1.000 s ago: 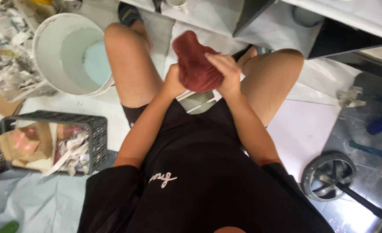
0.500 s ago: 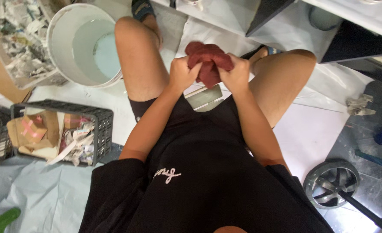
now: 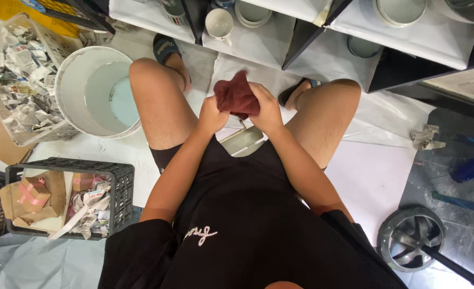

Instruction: The person sits on the floor and wipes several small ceramic cups and bowls with a red cloth. They pick up each item from a nearby shelf, wipe it thoroughly, and place it back on the shelf.

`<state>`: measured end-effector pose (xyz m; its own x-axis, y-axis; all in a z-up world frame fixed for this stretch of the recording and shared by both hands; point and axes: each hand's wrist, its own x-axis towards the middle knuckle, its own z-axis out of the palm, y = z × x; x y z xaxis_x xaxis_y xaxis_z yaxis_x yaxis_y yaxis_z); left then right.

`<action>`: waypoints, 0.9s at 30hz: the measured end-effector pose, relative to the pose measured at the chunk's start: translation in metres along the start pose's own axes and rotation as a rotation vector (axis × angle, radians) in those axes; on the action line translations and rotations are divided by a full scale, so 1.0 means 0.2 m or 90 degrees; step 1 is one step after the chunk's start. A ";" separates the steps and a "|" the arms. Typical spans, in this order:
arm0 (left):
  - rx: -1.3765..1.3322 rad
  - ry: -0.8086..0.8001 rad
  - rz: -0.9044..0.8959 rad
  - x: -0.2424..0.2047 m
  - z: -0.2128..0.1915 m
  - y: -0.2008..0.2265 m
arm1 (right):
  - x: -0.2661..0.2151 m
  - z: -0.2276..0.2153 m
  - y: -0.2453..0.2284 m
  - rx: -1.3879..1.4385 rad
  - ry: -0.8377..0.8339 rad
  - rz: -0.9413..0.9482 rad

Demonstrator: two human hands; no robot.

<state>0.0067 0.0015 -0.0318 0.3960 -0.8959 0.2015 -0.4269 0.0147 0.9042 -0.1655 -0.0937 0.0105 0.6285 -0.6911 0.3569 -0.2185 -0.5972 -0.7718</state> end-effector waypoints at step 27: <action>-0.672 0.202 -0.162 0.00 0.12 -0.53 | -0.10 0.06 0.23 0.248 -0.065 0.146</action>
<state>0.0329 -0.0108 -0.1375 0.6263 -0.7752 -0.0826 0.5355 0.3508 0.7682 -0.1791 -0.1027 -0.0388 0.6710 -0.7325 0.1151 -0.0764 -0.2228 -0.9719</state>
